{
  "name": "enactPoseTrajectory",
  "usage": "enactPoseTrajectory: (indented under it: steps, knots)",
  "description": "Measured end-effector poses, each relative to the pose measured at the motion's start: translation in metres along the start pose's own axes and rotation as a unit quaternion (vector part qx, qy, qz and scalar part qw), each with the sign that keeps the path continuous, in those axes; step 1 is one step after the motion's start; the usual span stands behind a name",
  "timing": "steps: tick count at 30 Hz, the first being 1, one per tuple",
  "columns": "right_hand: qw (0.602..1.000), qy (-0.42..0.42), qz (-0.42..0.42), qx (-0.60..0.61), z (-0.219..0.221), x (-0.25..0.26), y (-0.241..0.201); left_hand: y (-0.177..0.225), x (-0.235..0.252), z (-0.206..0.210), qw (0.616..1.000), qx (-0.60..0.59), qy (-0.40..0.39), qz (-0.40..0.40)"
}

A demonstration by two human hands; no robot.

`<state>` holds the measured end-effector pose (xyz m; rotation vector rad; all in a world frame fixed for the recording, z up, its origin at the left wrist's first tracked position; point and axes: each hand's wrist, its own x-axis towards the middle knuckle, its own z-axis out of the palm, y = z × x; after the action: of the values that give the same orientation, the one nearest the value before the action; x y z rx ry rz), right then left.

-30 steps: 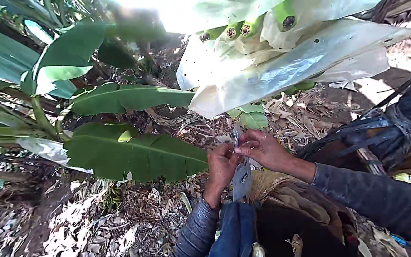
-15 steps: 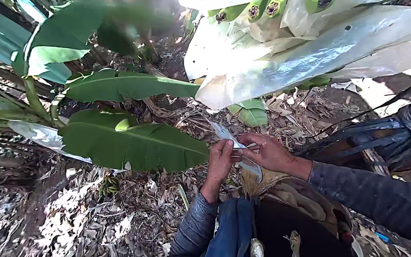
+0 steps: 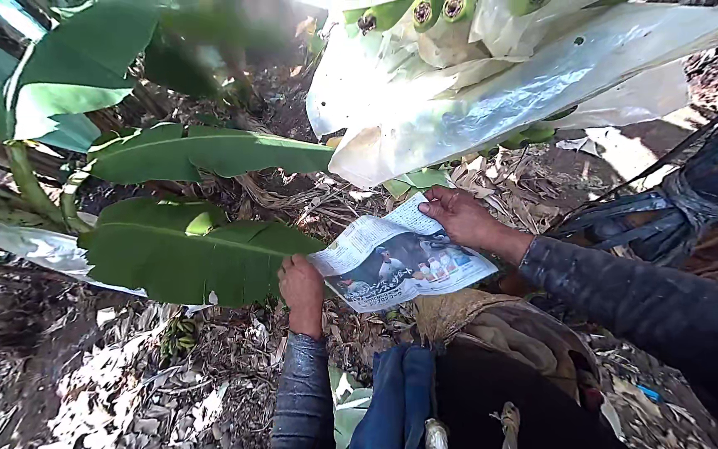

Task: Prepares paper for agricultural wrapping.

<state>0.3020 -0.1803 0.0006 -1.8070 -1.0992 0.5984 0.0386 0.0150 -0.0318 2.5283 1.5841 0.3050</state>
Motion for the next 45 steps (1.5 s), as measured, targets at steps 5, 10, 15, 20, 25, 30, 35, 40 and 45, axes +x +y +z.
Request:
enactPoseTrajectory:
  steps: [5,10,15,20,25,30,35,40,45]
  knots:
    - [0.99,-0.07,-0.122,-0.01,0.015,0.007,-0.022,0.048,-0.011,-0.002,0.916,-0.197,0.064,0.343]
    - [0.983,-0.142,-0.118,-0.012,-0.006,0.007,-0.025,0.057,0.011,-0.012,0.862,-0.365,0.014,0.352]
    - [0.967,-0.197,0.069,0.146,-0.023,-0.008,0.003,0.035,0.028,-0.024,0.916,-0.307,0.112,0.232]
    - [0.925,-0.113,0.198,0.305,0.003,-0.008,0.009,0.092,-0.029,0.007,0.913,-0.266,0.121,0.283]
    - [0.888,-0.086,0.21,0.4,0.011,-0.013,0.007,0.125,-0.065,0.046,0.891,-0.311,-0.017,0.331]
    - [0.859,-0.117,0.187,0.462,0.007,-0.018,0.008,0.124,-0.059,0.046,0.891,-0.33,-0.01,0.312]
    - [0.868,-0.149,0.107,0.462,0.006,-0.018,0.004,0.118,-0.053,0.036,0.864,-0.416,0.004,0.283]
    - [0.901,-0.16,0.054,0.401,0.009,-0.021,0.001,0.112,-0.052,0.025,0.826,-0.521,-0.063,0.207]
    - [0.912,-0.146,0.039,0.381,0.013,-0.02,0.003,0.108,-0.056,0.025,0.812,-0.545,-0.052,0.202]
